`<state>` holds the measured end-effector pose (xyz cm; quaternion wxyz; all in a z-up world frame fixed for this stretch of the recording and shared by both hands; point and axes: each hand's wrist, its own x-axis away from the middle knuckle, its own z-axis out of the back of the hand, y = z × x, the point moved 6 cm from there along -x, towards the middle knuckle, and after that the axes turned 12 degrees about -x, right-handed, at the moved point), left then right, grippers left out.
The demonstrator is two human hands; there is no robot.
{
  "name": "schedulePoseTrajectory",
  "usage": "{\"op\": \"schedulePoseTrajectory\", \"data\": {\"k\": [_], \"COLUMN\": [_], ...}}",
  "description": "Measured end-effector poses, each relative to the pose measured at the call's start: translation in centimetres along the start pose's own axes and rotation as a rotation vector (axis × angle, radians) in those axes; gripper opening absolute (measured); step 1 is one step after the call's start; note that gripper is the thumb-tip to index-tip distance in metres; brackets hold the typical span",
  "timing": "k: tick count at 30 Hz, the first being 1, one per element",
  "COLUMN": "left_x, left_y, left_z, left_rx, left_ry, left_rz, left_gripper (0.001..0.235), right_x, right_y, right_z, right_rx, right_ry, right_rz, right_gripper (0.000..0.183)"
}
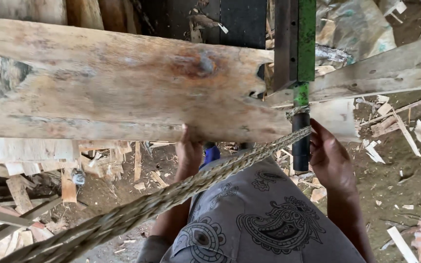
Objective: Trimming wood veneer sheets using a mechanical clipper.
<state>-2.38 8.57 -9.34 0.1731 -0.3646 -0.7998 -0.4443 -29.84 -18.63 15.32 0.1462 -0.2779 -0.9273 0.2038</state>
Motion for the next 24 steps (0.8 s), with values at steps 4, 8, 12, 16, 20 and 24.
{"op": "schedulePoseTrajectory", "data": {"k": [4, 8, 12, 16, 20, 24], "left_x": [4.7, 4.4, 3.0, 4.5, 0.2, 1.0], "left_y": [1.4, -1.2, -4.3, -1.3, -6.4, -5.5], "left_z": [-8.2, -8.6, -5.5, -9.6, -3.4, -3.9], "left_rx": [0.017, 0.050, 0.052, 0.097, 0.157, 0.205], "left_ry": [0.083, 0.130, 0.047, 0.076, 0.114, 0.052], "left_rz": [0.029, 0.047, 0.057, 0.132, 0.067, 0.106], "left_gripper": [0.045, 0.044, 0.046, 0.037, 0.035, 0.048], "right_x": [-2.2, -2.2, -2.2, -2.2, -2.3, -2.6], "right_y": [1.7, 2.7, 3.2, 4.6, 5.6, 5.0], "right_z": [-6.7, -5.7, -3.4, -0.6, 2.8, 3.7], "right_rx": [0.538, 0.950, 1.180, 1.326, 1.396, 1.489], "right_ry": [0.112, 0.338, 0.406, 0.354, 0.460, 0.460], "right_rz": [-0.105, -0.102, -0.082, -0.042, -0.054, -0.125], "right_gripper": [0.078, 0.085, 0.082, 0.084, 0.080, 0.071]}}
